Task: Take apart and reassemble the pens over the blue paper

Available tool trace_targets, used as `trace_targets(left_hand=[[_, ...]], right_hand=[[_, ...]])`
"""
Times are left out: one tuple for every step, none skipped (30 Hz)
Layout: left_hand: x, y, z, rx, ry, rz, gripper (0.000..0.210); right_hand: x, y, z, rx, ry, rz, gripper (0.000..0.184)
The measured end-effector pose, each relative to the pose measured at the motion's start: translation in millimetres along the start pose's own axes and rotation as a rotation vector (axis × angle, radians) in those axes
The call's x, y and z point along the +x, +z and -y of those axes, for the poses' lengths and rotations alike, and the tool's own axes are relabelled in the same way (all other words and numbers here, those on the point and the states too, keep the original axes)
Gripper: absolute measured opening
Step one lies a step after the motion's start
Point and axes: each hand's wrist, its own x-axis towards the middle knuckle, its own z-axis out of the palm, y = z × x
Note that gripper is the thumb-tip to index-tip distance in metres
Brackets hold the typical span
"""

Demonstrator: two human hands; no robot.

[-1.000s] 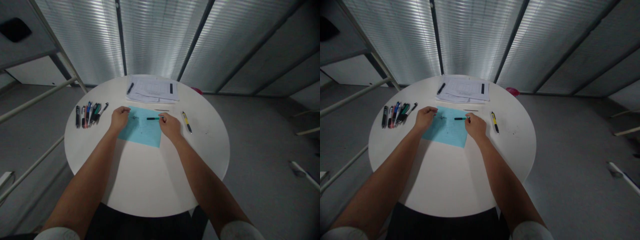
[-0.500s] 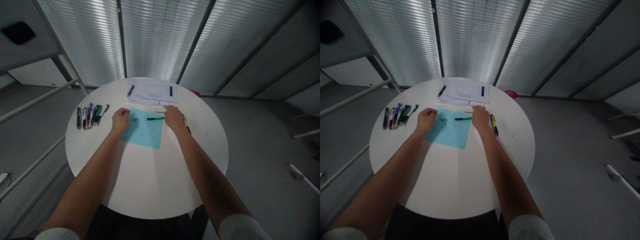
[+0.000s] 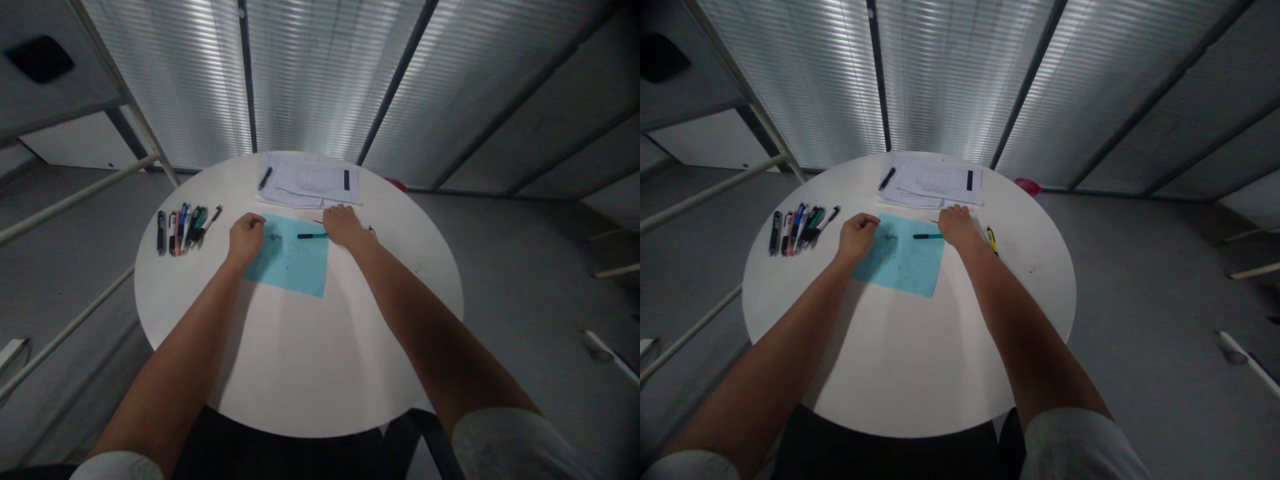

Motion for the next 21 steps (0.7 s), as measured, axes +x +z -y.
trace_targets(left_hand=[[-0.1,0.3,-0.6,-0.015,0.004,-0.005,0.022],[-0.4,0.5,-2.0,-0.034,0.013,-0.011,0.021],[-1.0,0.7,-4.3,-0.057,0.029,-0.013,0.021],[-2.0,0.7,-7.4,-0.083,0.051,-0.012,0.021],[-3.4,0.5,-11.2,-0.114,0.081,-0.002,0.021],[-4.9,0.2,-15.3,-0.148,0.115,0.025,0.022],[-6.6,-0.2,-19.4,-0.191,0.135,0.053,0.024],[-8.3,-0.5,-23.0,-0.243,0.145,0.094,0.026],[-9.9,-0.9,-25.9,-0.295,0.140,0.128,0.027],[-11.1,-1.1,-27.8,-0.334,0.128,0.156,0.026],[-12.1,-1.2,-28.8,-0.369,0.108,0.171,0.024],[-12.7,-1.1,-29.0,-0.401,0.084,0.178,0.022],[-13.0,-0.7,-28.6,-0.437,0.060,0.183,0.020],[-13.2,-0.1,-27.9,-0.480,0.039,0.190,0.017],[-13.2,0.6,-27.2,-0.529,0.023,0.202,0.015],[-13.3,1.6,-26.7,-0.576,0.010,0.219,0.013],[-13.4,2.5,-26.7,-0.610,-0.001,0.237,0.013],[-13.5,3.5,-27.0,-0.627,-0.013,0.248,0.015],[-13.6,4.4,-27.6,-0.631,-0.029,0.248,0.018],[-13.6,5.3,-28.2,-0.629,-0.049,0.240,0.021],[-13.6,6.0,-28.7,-0.624,-0.069,0.224,0.023]], right_hand=[[1.2,-2.4,1.3,0.038,0.010,-0.022,0.033],[2.2,-5.4,4.1,0.100,0.028,-0.053,0.032],[2.9,-8.9,8.6,0.189,0.054,-0.092,0.030],[3.2,-12.4,15.1,0.327,0.072,-0.138,0.027],[2.9,-15.8,23.4,0.505,0.054,-0.171,0.024],[2.2,-18.9,33.1,0.696,0.018,-0.201,0.021],[1.0,-21.3,43.6,0.878,-0.035,-0.239,0.019],[-0.4,-23.1,54.1,1.026,-0.094,-0.262,0.016],[-1.9,-24.1,64.1,1.139,-0.127,-0.281,0.014],[-3.1,-24.4,72.8,1.219,-0.146,-0.289,0.012],[-4.0,-24.0,79.9,1.279,-0.147,-0.296,0.011],[-4.5,-23.1,85.3,1.323,-0.135,-0.295,0.010],[-4.5,-21.8,88.9,1.365,-0.123,-0.292,0.009],[-4.2,-20.2,91.1,1.401,-0.100,-0.292,0.008],[-3.9,-18.7,92.0,1.426,-0.078,-0.294,0.007],[-4.0,-17.5,92.0,1.438,-0.058,-0.299,0.006],[-4.8,-16.6,91.2,1.431,-0.044,-0.306,0.005],[-6.6,-16.1,89.9,1.402,-0.035,-0.314,0.006],[-9.8,-16.0,87.9,1.346,-0.032,-0.325,0.009],[-14.4,-16.0,85.4,1.262,-0.029,-0.331,0.012],[-20.4,-15.8,82.2,1.142,-0.019,-0.349,0.013]])
